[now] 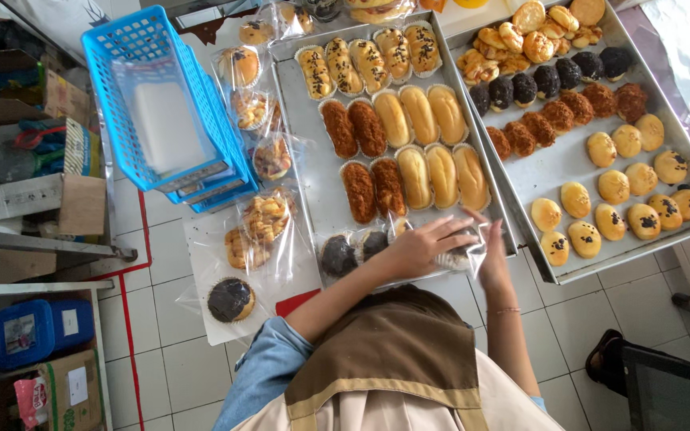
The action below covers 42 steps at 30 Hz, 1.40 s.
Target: The person packages various breads and pastries by placing them into individual plastic bags by hand.
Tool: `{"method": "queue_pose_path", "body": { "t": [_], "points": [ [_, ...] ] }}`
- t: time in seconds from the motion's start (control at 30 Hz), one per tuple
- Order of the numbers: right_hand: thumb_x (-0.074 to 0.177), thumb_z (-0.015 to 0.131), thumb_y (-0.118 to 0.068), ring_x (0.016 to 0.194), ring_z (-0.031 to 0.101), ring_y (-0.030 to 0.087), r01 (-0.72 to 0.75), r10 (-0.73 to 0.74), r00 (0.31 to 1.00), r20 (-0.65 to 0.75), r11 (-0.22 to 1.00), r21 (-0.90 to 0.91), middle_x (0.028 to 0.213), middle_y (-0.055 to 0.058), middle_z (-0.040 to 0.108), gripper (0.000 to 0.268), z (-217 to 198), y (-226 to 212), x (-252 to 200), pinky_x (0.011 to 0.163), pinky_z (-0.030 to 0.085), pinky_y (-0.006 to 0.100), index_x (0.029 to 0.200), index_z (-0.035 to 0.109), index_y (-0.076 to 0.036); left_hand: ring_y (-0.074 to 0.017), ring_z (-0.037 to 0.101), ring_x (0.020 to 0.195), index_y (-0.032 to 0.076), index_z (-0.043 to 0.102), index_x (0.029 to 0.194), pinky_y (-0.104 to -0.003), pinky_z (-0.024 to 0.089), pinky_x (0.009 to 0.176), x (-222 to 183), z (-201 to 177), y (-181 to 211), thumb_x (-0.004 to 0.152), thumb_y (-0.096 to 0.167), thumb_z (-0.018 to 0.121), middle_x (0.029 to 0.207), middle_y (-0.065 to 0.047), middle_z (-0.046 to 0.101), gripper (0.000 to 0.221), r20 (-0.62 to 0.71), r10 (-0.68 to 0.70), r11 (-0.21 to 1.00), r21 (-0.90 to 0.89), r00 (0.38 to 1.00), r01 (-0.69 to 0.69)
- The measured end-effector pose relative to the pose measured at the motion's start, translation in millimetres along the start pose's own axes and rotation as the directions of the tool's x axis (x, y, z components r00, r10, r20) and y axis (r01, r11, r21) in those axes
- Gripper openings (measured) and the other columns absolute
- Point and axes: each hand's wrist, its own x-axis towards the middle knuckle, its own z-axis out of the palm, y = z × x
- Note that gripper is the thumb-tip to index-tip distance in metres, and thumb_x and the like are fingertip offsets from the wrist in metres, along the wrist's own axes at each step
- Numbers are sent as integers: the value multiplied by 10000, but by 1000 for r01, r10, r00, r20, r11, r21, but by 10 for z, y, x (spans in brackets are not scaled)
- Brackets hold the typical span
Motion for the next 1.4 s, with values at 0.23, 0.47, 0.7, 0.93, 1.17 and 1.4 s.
{"method": "queue_pose_path", "body": {
  "t": [0.23,0.47,0.7,0.93,1.17,1.4],
  "points": [
    [1092,539,-255,470,278,-3,51,-74,935,-346,996,-75,595,-122,340,275,-730,-255,179,410,184,190,1244,631,-45,-310,496,1400,385,618,1331,-448,515,1093,288,279,-588,972,54,552,1526,27,532,493,292,248,926,210,924,-315],
    [1087,559,-222,486,275,-23,51,-89,961,-261,988,-148,621,-129,358,209,-669,-115,309,418,196,173,1202,640,-67,-334,438,1475,288,623,1284,-415,526,1087,338,203,-810,884,1,606,1544,5,529,493,597,375,869,40,709,-493],
    [1073,572,-220,500,306,-16,7,-59,974,-216,972,-235,642,-115,395,231,-428,-52,391,424,215,179,1227,649,-66,-350,74,1528,435,658,1296,-752,7,1132,374,-294,-458,778,-60,661,1679,59,240,717,758,16,957,177,652,-228],
    [1117,567,-244,511,311,12,48,-45,999,15,955,-293,644,-81,402,282,333,-79,701,447,209,199,1061,677,10,-264,356,1500,297,674,1286,-594,288,1208,-414,-469,-134,862,36,722,1599,34,399,499,146,-32,997,73,989,21],
    [998,641,-222,679,624,137,615,92,602,793,580,-534,759,67,718,213,2201,63,134,583,491,323,1070,712,-34,-266,544,1310,32,582,1307,-389,433,1109,-1816,-912,93,947,135,715,1389,-119,593,397,-625,-711,702,-658,322,273],
    [959,669,-396,521,642,253,824,375,352,857,309,-474,602,90,680,284,3018,442,-463,530,483,410,1034,749,-134,-407,390,1474,169,597,1365,-547,331,1221,-3756,-960,435,721,-78,661,1547,-126,451,693,-836,-512,241,83,200,967]
  ]
}}
